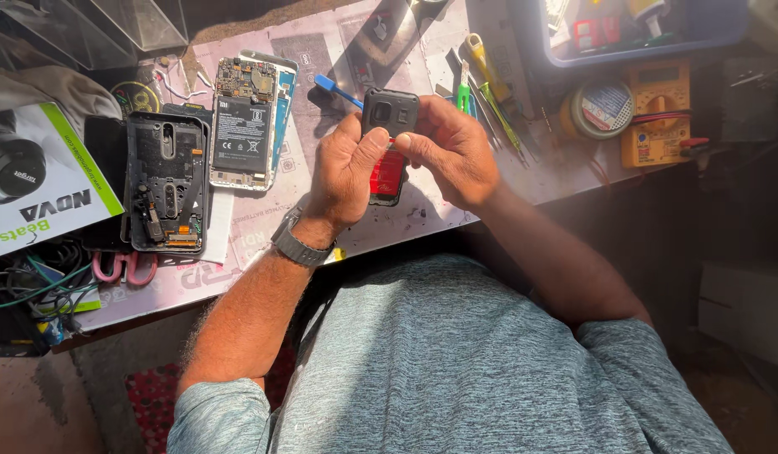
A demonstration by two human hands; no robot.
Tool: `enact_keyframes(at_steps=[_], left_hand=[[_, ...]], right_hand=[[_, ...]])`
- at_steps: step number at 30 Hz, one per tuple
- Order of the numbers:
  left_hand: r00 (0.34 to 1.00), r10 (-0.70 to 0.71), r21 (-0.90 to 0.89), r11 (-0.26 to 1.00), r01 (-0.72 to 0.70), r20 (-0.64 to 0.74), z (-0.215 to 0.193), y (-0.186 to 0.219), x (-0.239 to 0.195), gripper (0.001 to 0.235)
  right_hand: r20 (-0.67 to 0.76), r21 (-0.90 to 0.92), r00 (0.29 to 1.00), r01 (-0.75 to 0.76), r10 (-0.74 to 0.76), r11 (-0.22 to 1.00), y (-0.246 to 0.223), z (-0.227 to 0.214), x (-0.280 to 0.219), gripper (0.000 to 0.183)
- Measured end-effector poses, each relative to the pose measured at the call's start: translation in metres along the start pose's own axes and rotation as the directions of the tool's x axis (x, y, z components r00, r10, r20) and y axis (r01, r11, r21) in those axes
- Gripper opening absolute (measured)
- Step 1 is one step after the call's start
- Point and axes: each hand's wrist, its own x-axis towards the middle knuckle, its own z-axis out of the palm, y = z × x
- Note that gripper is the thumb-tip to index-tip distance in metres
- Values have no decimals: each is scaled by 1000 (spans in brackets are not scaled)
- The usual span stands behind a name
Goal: The person opens a small blue mobile phone, removes the battery, and uses a green pen to adjust internal components. They then reinsert the battery, close the phone, and connect a USB cable to test the device.
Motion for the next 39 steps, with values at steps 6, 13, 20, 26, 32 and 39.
enact_keyframes(at_steps=[6, 13, 20, 26, 32, 39], left_hand=[[997, -14, -109, 994, 6, -71, 2, 1, -3, 26], [982, 94, 183, 981, -64, -163, 0, -3, -1, 23], [997, -52, -60, 997, 55, 63, -9, 5, 6, 40], [975, -191, -721, 659, 213, 113, -16, 3, 8, 58], [986, 95, -858, 509, 69, 136, -16, 18, 7, 69], [989, -81, -800, 581, 151, 127, 3, 26, 5, 78]], right_hand=[[-117, -182, 989, 65, -87, 981, 12, 8, 2, 27], [8, -82, 990, 139, -139, 987, 11, 6, 7, 29], [-47, -176, 997, 52, -61, 983, 31, -5, -1, 26], [98, -921, 939, 211, -329, 329, -35, 46, 5, 40], [342, -840, 764, 510, -548, 186, -101, 81, -7, 102], [273, -674, 772, 579, -574, 459, -49, 61, -18, 109]])
